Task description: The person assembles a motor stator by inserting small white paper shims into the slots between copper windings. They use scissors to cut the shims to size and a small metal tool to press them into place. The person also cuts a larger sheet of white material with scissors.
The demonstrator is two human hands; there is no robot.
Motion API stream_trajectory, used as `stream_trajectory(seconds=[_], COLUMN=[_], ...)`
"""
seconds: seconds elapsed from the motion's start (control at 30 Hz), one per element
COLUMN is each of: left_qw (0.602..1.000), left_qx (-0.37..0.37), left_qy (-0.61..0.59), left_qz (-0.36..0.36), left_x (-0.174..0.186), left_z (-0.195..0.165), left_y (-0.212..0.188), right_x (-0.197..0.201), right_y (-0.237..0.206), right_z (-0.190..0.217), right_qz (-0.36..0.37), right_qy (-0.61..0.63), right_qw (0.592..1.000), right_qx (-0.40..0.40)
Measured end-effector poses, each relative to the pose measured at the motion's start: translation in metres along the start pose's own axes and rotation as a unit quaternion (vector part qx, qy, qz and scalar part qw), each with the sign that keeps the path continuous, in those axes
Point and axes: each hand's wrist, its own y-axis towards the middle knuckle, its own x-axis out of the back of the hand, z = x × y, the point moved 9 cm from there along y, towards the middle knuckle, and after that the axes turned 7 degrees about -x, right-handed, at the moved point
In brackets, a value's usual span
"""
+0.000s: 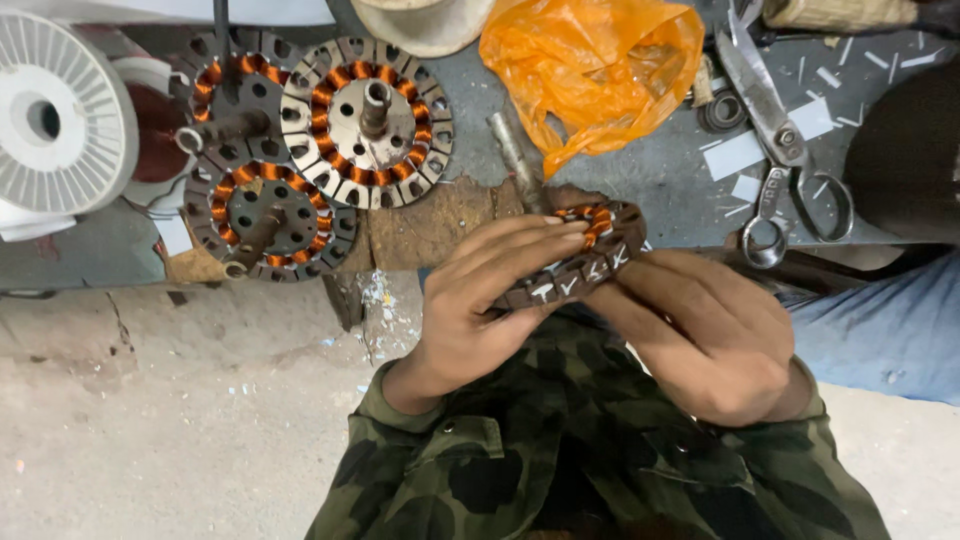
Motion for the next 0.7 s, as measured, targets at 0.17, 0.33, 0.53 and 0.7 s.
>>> stream_trajectory(seconds=[0.17,0.33,0.53,0.7], left_qw=[1.000,0.999,0.989,0.982], left_qx=[0.004,-0.026,-0.144,-0.184], left_qy=[-0.007,-0.022,0.002,0.037], left_qz=[0.013,0.018,-0.023,-0.022], left_x=[0.004,0.010,0.012,0.007], left_z=[0.000,0.003,0.000,0.002], left_y=[0.006,0.007,-0.007,-0.020], right_x=[-0.004,-0.013,-0.068,-0.080], right_y=[-0.008,-0.021,-0.042,-0.060], right_z=[-0.001,-0.031,-0.052,-0.046], right_qz=[-0.023,-0.150,-0.093,-0.126], right_qy=[-0.021,0.069,0.301,0.284], right_qw=[1.000,0.977,0.935,0.942], right_qx=[0.005,-0.137,-0.161,-0.129])
